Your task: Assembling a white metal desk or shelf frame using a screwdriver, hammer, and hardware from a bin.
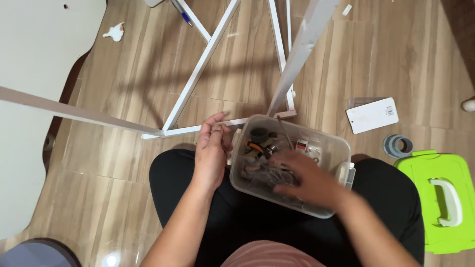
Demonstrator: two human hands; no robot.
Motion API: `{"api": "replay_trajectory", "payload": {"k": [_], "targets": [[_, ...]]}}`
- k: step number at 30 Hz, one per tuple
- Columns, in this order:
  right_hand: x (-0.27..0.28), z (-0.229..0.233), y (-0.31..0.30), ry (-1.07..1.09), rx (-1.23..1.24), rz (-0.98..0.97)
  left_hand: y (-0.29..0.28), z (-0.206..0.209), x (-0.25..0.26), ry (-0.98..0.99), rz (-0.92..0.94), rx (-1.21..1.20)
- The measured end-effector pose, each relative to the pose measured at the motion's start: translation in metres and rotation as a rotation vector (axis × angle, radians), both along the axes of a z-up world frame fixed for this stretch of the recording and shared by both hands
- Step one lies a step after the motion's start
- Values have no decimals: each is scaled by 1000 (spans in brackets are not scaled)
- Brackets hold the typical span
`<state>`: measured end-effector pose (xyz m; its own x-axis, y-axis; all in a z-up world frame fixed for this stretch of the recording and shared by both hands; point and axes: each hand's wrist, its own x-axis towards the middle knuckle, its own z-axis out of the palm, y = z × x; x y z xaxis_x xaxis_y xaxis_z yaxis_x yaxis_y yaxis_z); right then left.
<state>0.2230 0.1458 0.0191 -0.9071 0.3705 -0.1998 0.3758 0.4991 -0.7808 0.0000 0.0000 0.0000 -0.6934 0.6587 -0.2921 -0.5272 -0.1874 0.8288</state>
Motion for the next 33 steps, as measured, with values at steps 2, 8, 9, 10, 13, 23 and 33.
{"api": "replay_trajectory", "payload": {"k": [2, 8, 9, 10, 13, 23, 33], "targets": [[-6, -13, -17, 72, 20, 165, -3, 1, -1, 32, -9, -7], [-21, 39, -25, -808, 239, 327, -27, -13, -4, 209, -221, -414], [-17, 41, -15, -816, 186, 337, -31, -22, -11, 343, -134, -395], [-13, 43, -5, -824, 134, 347, -34, -31, -18, 475, -45, -375], [-13, 38, 26, -333, 77, 45, -61, -43, -78, 570, 294, -102], [-114, 39, 53, 403, 112, -395, -116, 37, -166, 1259, 544, -918], [-70, 34, 201, 695, 59, -676, -15, 86, -92, 1233, 147, -580]]}}
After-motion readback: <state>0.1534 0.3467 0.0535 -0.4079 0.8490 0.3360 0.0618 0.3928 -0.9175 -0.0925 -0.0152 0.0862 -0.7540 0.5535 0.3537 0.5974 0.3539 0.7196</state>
